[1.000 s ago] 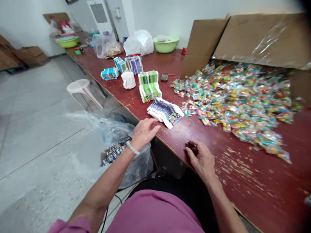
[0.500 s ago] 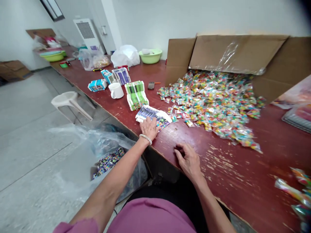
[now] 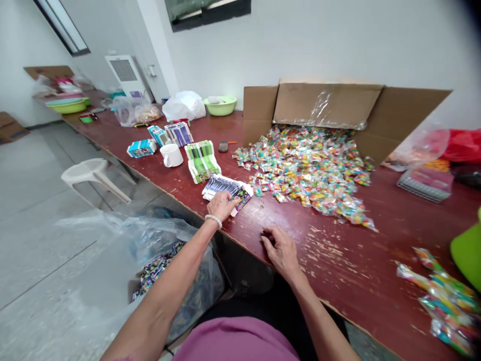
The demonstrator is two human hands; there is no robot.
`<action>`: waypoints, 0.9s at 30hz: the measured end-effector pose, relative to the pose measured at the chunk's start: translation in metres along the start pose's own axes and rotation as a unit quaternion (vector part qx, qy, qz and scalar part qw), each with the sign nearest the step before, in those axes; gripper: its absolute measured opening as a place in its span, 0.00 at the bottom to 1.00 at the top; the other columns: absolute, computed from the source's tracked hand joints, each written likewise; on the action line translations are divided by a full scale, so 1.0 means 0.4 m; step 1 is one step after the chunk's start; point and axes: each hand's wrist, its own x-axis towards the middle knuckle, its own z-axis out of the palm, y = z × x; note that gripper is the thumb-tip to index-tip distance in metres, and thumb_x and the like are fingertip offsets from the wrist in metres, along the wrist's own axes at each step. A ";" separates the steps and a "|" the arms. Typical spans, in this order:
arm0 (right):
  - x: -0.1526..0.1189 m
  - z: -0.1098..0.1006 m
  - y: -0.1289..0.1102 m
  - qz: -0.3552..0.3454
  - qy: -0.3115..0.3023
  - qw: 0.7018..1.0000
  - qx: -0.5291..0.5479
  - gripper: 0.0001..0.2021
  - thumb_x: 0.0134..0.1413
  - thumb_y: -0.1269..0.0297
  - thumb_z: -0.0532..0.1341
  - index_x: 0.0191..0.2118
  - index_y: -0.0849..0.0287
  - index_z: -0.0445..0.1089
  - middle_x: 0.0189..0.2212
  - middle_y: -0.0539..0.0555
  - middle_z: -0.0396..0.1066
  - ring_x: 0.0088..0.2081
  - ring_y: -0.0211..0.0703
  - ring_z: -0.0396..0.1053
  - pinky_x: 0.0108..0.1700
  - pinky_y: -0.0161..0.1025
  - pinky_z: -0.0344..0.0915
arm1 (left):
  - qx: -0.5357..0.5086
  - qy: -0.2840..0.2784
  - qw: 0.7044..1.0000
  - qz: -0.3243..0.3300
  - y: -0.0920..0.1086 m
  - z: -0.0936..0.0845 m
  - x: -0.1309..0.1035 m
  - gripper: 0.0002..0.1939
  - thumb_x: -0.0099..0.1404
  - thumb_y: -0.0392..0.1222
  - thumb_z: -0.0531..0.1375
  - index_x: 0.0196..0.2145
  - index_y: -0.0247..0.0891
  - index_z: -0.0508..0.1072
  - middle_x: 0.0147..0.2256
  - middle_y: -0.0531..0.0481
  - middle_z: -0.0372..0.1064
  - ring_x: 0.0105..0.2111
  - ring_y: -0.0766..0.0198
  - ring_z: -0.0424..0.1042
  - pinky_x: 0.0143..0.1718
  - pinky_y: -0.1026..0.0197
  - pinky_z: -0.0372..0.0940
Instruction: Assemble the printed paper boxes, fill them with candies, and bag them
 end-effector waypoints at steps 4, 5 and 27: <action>0.000 0.000 -0.001 0.025 -0.005 0.999 0.030 0.10 0.56 0.65 0.58 0.43 0.59 0.72 0.37 0.57 0.73 0.36 0.47 0.71 0.41 0.43 0.66 | -0.033 0.000 0.999 -0.006 -0.017 -0.012 0.007 0.18 0.64 0.58 0.57 0.38 0.43 0.77 0.45 0.45 0.70 0.45 0.53 0.70 0.41 0.58 0.63; 0.001 -0.002 -0.001 0.044 -0.004 0.998 0.045 0.11 0.56 0.63 0.58 0.43 0.59 0.72 0.36 0.56 0.73 0.35 0.47 0.71 0.41 0.43 0.66 | -0.042 0.003 0.999 -0.003 -0.019 -0.017 0.004 0.18 0.65 0.58 0.56 0.39 0.44 0.77 0.46 0.45 0.69 0.46 0.54 0.69 0.41 0.58 0.63; 0.028 -0.033 -0.010 0.274 0.036 0.909 0.311 0.27 0.50 0.46 0.63 0.49 0.61 0.70 0.37 0.56 0.74 0.30 0.41 0.68 0.31 0.36 0.63 | -0.080 -0.018 0.995 0.053 -0.009 -0.069 -0.029 0.18 0.69 0.54 0.50 0.36 0.45 0.76 0.42 0.47 0.69 0.44 0.54 0.70 0.42 0.58 0.61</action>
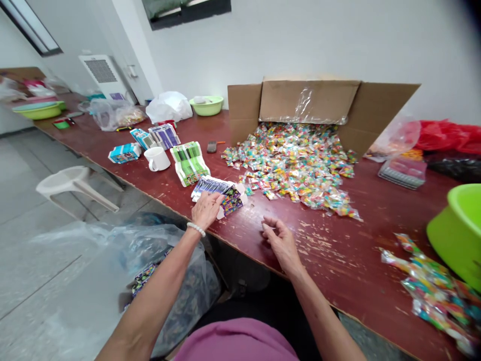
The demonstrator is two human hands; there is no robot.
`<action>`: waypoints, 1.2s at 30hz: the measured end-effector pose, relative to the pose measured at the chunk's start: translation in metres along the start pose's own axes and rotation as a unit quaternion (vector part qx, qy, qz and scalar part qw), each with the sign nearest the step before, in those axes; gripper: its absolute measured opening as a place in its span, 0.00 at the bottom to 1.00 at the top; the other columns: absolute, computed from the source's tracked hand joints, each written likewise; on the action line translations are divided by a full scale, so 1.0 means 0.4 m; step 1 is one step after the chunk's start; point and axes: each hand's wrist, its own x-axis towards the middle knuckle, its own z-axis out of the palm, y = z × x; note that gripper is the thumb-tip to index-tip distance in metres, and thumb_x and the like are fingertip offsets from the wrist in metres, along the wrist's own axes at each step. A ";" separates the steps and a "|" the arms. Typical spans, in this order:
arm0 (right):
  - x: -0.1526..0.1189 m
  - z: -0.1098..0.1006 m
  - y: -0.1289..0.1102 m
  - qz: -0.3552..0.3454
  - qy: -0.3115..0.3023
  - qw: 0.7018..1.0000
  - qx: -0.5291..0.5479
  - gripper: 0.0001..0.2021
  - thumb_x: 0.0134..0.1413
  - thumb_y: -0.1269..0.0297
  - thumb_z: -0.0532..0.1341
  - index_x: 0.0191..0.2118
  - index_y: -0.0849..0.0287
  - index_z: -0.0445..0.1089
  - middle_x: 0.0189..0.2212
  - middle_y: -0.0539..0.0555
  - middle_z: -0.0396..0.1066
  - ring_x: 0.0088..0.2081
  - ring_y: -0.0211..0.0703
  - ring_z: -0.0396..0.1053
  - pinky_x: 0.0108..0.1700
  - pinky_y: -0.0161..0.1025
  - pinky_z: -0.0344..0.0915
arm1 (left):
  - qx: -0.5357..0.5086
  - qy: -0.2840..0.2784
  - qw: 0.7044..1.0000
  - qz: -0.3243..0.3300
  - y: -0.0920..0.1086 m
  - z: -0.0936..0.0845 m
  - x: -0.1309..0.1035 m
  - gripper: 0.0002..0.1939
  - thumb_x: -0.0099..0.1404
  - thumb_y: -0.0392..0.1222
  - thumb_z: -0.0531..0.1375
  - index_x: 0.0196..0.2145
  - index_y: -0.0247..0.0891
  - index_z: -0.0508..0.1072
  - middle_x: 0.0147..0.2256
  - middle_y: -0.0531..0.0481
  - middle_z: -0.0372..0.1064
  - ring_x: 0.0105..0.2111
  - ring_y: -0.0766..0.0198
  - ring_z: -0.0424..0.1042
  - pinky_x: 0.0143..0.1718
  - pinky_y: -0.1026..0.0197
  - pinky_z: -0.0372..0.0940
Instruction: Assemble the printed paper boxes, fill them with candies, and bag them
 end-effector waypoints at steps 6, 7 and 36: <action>-0.010 0.026 -0.062 -0.009 0.021 0.994 0.105 0.31 0.49 0.47 0.66 0.56 0.58 0.64 0.49 0.59 0.72 0.34 0.40 0.70 0.29 0.34 0.63 | -0.069 -0.011 0.995 0.069 0.056 -0.017 -0.087 0.17 0.70 0.51 0.50 0.35 0.41 0.76 0.41 0.49 0.69 0.44 0.59 0.68 0.45 0.61 0.61; -0.012 0.028 -0.071 -0.014 0.020 0.993 0.119 0.29 0.50 0.48 0.66 0.54 0.58 0.66 0.48 0.58 0.73 0.34 0.40 0.70 0.30 0.33 0.64 | -0.104 -0.042 0.990 0.085 0.065 -0.019 -0.111 0.18 0.70 0.51 0.51 0.33 0.40 0.76 0.38 0.50 0.70 0.41 0.60 0.69 0.44 0.62 0.61; -0.137 0.002 -0.130 -0.046 0.018 0.994 0.093 0.14 0.49 0.56 0.69 0.38 0.59 0.73 0.28 0.50 0.73 0.27 0.39 0.70 0.31 0.35 0.69 | -0.543 -0.284 0.789 -0.040 0.151 0.070 -0.303 0.16 0.56 0.45 0.69 0.38 0.32 0.74 0.33 0.48 0.74 0.32 0.64 0.73 0.35 0.64 0.69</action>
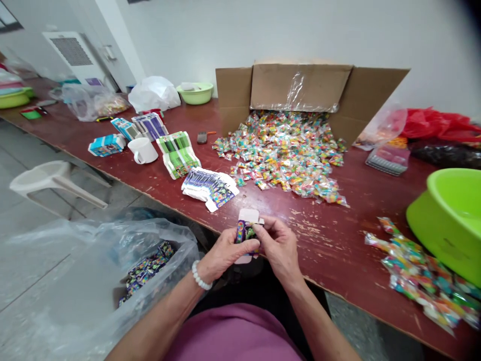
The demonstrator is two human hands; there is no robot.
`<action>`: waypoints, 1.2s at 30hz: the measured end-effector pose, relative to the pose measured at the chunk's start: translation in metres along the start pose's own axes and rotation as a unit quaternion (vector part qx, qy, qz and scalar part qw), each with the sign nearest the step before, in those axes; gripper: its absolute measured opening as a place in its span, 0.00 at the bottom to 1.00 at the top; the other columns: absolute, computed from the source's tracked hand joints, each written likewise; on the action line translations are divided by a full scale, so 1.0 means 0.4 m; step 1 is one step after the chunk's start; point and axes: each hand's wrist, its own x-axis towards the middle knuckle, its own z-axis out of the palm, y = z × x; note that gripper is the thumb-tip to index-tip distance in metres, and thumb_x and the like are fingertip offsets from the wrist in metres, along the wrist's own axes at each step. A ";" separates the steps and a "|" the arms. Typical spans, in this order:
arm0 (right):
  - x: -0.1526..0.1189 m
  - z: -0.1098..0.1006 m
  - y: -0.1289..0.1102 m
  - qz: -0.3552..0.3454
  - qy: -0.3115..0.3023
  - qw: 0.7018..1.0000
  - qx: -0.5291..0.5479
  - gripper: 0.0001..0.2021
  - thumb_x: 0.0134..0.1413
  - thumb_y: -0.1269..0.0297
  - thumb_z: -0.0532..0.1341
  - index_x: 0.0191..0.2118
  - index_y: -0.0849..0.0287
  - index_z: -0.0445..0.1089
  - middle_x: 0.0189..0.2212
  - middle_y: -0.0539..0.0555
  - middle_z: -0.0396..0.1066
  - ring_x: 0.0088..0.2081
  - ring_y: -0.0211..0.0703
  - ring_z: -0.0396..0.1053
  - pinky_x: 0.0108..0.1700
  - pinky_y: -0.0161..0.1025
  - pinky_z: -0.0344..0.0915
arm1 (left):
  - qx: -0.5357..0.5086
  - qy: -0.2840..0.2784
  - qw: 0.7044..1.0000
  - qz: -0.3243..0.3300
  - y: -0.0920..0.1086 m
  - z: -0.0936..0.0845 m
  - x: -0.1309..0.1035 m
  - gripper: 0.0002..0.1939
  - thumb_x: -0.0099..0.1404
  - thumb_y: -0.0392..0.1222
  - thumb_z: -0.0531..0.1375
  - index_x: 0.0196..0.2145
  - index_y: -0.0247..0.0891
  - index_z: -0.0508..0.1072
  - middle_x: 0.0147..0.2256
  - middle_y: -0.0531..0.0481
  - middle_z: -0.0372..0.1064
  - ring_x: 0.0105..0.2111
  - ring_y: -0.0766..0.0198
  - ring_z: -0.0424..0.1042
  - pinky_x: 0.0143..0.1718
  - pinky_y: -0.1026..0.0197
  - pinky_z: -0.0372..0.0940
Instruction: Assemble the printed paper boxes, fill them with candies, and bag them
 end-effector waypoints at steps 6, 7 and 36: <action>0.014 -0.018 0.017 -0.011 0.019 1.000 -0.018 0.18 0.49 0.57 0.69 0.43 0.56 0.66 0.29 0.49 0.73 0.28 0.40 0.70 0.31 0.35 0.67 | 0.030 0.103 0.992 0.068 -0.014 0.007 -0.013 0.31 0.58 0.44 0.66 0.56 0.44 0.60 0.35 0.52 0.73 0.30 0.63 0.74 0.34 0.61 0.70; 0.011 -0.017 0.018 -0.015 0.010 1.000 -0.007 0.16 0.51 0.56 0.68 0.42 0.56 0.67 0.30 0.50 0.73 0.30 0.40 0.71 0.32 0.36 0.68 | 0.046 0.113 0.990 0.075 -0.015 0.009 -0.016 0.31 0.59 0.44 0.66 0.57 0.46 0.60 0.36 0.52 0.73 0.31 0.64 0.74 0.35 0.61 0.70; 0.018 -0.040 -0.015 0.043 -0.196 0.980 -0.015 0.12 0.54 0.55 0.66 0.31 0.58 0.72 0.42 0.55 0.77 0.21 0.34 0.68 0.25 0.35 0.68 | -0.157 -0.017 0.978 -0.134 -0.015 0.006 -0.009 0.31 0.66 0.66 0.49 0.54 0.39 0.66 0.26 0.50 0.69 0.17 0.66 0.69 0.17 0.66 0.63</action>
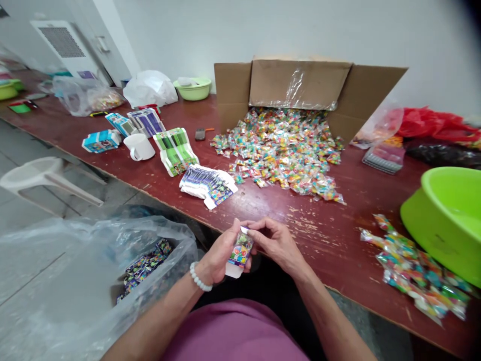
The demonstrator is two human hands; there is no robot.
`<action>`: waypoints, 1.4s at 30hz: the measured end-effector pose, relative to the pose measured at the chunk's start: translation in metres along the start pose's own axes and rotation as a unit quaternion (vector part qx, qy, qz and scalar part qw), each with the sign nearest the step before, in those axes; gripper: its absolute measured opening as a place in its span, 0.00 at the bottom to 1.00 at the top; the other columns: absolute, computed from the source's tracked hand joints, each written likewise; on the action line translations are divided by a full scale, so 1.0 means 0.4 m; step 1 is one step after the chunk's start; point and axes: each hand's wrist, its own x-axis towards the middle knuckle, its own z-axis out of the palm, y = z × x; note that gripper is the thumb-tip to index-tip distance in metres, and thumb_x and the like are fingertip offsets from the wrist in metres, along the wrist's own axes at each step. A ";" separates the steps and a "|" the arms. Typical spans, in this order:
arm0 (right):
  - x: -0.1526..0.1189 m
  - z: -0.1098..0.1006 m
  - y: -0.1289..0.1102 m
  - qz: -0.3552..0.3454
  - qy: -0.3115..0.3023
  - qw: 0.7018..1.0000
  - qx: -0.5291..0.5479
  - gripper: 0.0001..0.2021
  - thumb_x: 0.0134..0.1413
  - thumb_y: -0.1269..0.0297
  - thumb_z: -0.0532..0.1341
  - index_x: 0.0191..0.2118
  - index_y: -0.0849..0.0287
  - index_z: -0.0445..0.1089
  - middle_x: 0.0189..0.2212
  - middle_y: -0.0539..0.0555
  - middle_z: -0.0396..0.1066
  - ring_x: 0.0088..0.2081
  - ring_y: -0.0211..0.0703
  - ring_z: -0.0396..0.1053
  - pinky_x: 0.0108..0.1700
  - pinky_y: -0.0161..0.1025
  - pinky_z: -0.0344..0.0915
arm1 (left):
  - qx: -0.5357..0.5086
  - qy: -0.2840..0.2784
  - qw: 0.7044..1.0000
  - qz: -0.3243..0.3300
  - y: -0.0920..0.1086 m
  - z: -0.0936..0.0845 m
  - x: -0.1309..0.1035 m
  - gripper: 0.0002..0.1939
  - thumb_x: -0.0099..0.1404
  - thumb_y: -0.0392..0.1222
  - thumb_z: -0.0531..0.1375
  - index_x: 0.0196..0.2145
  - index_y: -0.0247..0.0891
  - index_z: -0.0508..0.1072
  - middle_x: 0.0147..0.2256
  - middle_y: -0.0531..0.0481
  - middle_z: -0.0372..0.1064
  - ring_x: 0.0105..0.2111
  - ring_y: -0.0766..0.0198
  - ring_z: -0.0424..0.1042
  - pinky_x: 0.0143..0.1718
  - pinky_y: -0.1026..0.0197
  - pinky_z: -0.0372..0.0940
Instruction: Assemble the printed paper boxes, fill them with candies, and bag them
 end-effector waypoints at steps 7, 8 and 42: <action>0.032 0.000 0.006 0.047 0.005 0.998 0.050 0.12 0.51 0.56 0.69 0.33 0.60 0.73 0.23 0.51 0.75 0.18 0.40 0.70 0.20 0.34 0.65 | 0.108 0.021 0.993 0.042 0.007 0.001 0.005 0.40 0.63 0.73 0.45 0.36 0.29 0.75 0.24 0.45 0.70 0.16 0.67 0.68 0.15 0.68 0.60; 0.031 0.001 0.005 0.042 0.009 0.997 0.059 0.11 0.51 0.57 0.69 0.32 0.60 0.73 0.24 0.52 0.76 0.18 0.39 0.70 0.20 0.34 0.65 | 0.121 0.020 0.991 0.050 0.008 -0.002 0.004 0.40 0.63 0.72 0.46 0.37 0.29 0.75 0.24 0.45 0.70 0.16 0.67 0.68 0.16 0.68 0.60; 0.224 -0.126 0.053 0.015 0.157 0.954 -0.255 0.11 0.56 0.54 0.59 0.34 0.57 0.66 0.28 0.51 0.72 0.28 0.41 0.69 0.32 0.36 0.66 | 0.041 0.182 0.967 0.175 0.091 -0.139 0.062 0.27 0.49 0.41 0.73 0.46 0.35 0.70 0.34 0.50 0.71 0.28 0.66 0.72 0.25 0.65 0.71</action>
